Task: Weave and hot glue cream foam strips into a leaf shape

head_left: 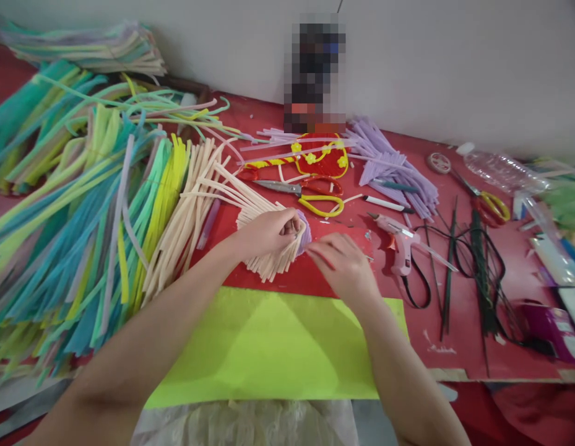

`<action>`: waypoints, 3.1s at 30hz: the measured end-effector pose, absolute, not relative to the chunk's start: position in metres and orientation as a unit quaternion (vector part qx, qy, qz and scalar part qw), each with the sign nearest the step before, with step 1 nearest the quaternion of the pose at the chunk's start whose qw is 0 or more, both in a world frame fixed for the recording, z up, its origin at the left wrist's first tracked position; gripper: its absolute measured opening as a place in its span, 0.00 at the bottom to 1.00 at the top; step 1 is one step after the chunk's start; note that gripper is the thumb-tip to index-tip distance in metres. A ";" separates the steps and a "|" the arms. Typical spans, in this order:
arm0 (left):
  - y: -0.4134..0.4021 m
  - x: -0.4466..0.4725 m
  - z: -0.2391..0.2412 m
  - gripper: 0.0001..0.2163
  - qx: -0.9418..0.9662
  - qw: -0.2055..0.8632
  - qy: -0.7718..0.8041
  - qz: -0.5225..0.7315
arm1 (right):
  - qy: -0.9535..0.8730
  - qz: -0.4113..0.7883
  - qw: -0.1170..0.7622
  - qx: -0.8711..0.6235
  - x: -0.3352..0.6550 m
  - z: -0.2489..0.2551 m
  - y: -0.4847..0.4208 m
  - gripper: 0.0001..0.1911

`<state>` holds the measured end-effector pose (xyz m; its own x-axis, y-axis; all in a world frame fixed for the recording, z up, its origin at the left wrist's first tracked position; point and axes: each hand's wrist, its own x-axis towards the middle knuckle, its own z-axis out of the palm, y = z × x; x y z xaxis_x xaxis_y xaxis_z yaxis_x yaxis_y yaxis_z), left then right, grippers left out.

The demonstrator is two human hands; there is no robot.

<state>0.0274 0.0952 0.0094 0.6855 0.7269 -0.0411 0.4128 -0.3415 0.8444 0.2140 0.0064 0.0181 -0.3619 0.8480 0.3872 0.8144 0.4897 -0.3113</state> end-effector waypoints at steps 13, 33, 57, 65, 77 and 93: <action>0.095 0.031 0.012 0.14 0.812 0.389 0.395 0.184 | -0.836 0.033 0.234 -0.496 0.191 0.000 0.001 0.08; 0.085 0.034 0.003 0.10 0.848 0.302 0.389 0.197 | -0.819 0.106 0.276 -0.491 0.198 0.001 0.000 0.04; 0.086 0.038 0.000 0.10 0.852 0.280 0.392 0.204 | -0.789 0.072 0.366 -0.489 0.200 0.003 0.002 0.07; 0.085 0.037 -0.001 0.08 0.852 0.290 0.382 0.210 | -0.782 0.073 0.353 -0.508 0.198 0.006 0.002 0.11; 0.085 0.037 0.000 0.08 0.868 0.261 0.361 0.218 | -0.788 0.072 0.358 -0.496 0.195 0.002 0.008 0.08; 0.082 0.038 0.000 0.09 0.901 0.186 0.357 0.163 | -0.788 -0.003 0.362 -0.499 0.196 -0.002 0.012 0.07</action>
